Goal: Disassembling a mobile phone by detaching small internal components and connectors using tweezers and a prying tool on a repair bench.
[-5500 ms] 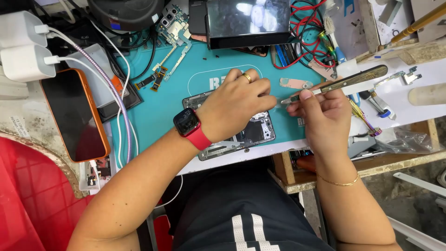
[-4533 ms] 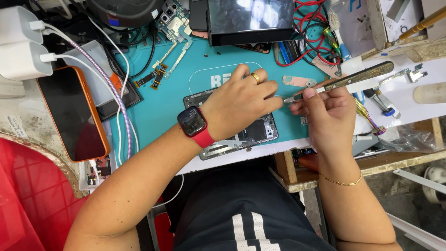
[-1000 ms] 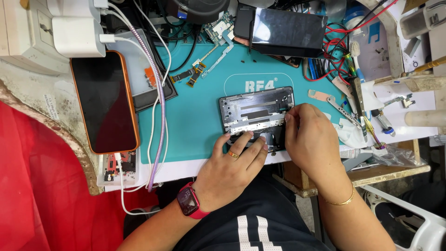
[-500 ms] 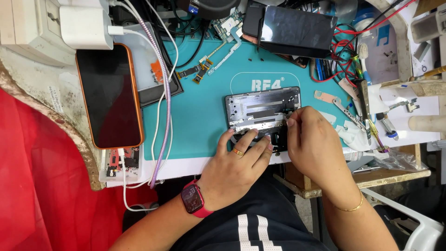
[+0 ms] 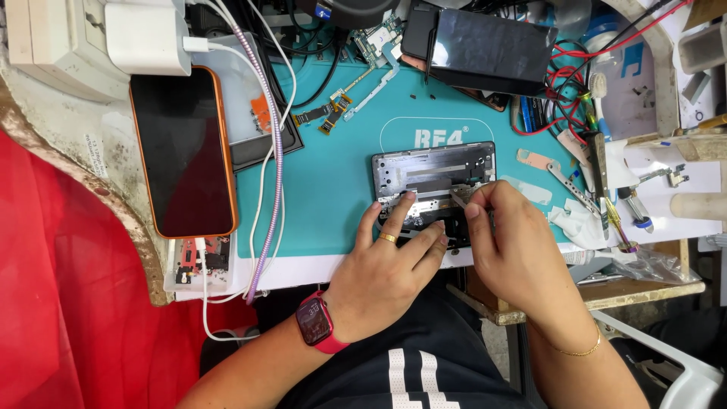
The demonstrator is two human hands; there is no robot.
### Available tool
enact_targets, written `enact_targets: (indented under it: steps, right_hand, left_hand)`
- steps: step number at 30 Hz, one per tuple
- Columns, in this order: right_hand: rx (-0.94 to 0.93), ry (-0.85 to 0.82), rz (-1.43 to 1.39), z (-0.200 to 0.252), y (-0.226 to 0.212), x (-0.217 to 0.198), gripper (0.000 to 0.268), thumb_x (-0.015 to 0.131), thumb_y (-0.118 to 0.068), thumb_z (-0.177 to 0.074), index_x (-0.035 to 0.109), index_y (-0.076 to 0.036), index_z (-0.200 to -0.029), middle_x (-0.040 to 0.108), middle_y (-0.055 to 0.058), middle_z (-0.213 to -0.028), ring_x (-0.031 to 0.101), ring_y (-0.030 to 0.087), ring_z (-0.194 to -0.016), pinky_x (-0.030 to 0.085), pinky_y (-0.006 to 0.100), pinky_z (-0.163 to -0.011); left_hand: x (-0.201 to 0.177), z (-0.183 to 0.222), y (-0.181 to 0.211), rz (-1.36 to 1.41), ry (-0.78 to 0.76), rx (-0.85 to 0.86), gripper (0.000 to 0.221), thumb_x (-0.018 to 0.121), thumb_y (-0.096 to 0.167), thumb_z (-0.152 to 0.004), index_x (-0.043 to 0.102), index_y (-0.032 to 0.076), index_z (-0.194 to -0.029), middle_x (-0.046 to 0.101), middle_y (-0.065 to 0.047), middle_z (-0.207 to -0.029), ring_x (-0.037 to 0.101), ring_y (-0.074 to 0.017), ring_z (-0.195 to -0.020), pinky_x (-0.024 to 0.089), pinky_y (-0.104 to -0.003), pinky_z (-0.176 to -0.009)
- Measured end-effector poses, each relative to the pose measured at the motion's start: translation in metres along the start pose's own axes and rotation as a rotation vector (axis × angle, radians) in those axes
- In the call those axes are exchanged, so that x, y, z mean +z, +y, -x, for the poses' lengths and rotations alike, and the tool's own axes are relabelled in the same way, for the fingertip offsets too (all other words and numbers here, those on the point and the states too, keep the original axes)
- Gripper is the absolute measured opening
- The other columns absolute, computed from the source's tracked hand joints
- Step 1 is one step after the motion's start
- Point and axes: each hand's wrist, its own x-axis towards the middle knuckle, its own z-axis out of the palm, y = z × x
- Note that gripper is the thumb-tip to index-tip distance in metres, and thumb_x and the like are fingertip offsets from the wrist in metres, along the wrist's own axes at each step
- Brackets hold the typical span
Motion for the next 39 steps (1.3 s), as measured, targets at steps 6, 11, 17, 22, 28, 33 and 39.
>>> enact_targets:
  steps: [6,11,17,22,28,33,39]
  right_hand:
    - [-0.027,-0.044,-0.073,0.008,-0.015,-0.009,0.016,0.047,-0.021,-0.103,0.055,-0.009,-0.096,0.066,0.005,-0.085,0.06,0.028,-0.075,0.045,0.041,-0.071]
    - [-0.029,-0.068,-0.113,0.012,-0.028,-0.014,0.019,0.047,-0.024,-0.104,0.054,-0.01,-0.095,0.065,0.003,-0.086,0.06,0.023,-0.075,0.046,0.038,-0.071]
    - [-0.073,-0.069,-0.152,0.015,-0.034,-0.016,0.019,0.047,-0.025,-0.103,0.053,-0.01,-0.093,0.066,0.001,-0.087,0.059,0.021,-0.073,0.046,0.035,-0.071]
    - [-0.054,-0.067,-0.162,0.018,-0.038,-0.019,0.023,0.046,-0.031,-0.105,0.054,-0.012,-0.093,0.066,0.0,-0.087,0.06,0.019,-0.073,0.047,0.034,-0.072]
    - [-0.099,-0.043,-0.191,0.023,-0.04,-0.019,0.02,0.048,-0.028,-0.104,0.054,-0.012,-0.093,0.065,-0.001,-0.088,0.059,0.019,-0.074,0.046,0.033,-0.072]
    - [-0.107,0.027,-0.392,0.022,-0.048,-0.029,0.018,0.045,-0.023,-0.107,0.05,-0.009,-0.097,0.062,0.001,-0.097,0.056,0.014,-0.086,0.045,0.029,-0.082]
    - [0.013,-0.048,-0.318,0.006,-0.029,-0.02,0.016,0.047,-0.024,-0.107,0.054,-0.012,-0.097,0.063,-0.005,-0.091,0.051,0.012,-0.075,0.043,0.029,-0.074]
  left_hand:
    - [0.002,0.0,-0.001,0.034,-0.013,-0.015,0.036,0.051,0.008,-0.097,0.067,0.01,-0.128,0.065,-0.004,-0.133,0.049,-0.0554,-0.136,0.041,-0.073,-0.101]
    - [0.002,0.001,0.0,0.023,-0.024,-0.015,0.034,0.053,0.012,-0.096,0.068,0.013,-0.126,0.064,-0.003,-0.135,0.046,-0.0519,-0.139,0.042,-0.073,-0.1]
    - [0.0,0.001,0.0,0.024,-0.025,-0.03,0.033,0.053,0.013,-0.097,0.066,0.013,-0.127,0.065,-0.002,-0.134,0.045,-0.0484,-0.142,0.042,-0.073,-0.1]
    - [0.0,0.001,0.0,0.045,-0.03,-0.029,0.031,0.053,0.012,-0.098,0.065,0.012,-0.127,0.064,-0.004,-0.131,0.043,-0.0463,-0.144,0.041,-0.073,-0.1]
    - [0.001,0.002,0.001,0.031,0.005,-0.031,0.028,0.055,0.013,-0.099,0.067,0.015,-0.125,0.067,-0.002,-0.128,0.043,-0.0411,-0.144,0.041,-0.072,-0.1]
    - [0.002,0.004,0.002,0.082,0.001,-0.028,0.026,0.053,0.012,-0.103,0.066,0.01,-0.125,0.065,-0.005,-0.135,0.039,-0.0472,-0.146,0.041,-0.078,-0.097]
    - [-0.023,0.014,-0.007,0.28,0.248,-0.027,0.024,0.066,0.031,-0.1,0.076,0.011,-0.093,0.074,-0.004,-0.125,0.051,-0.0429,-0.138,0.012,-0.073,-0.115]
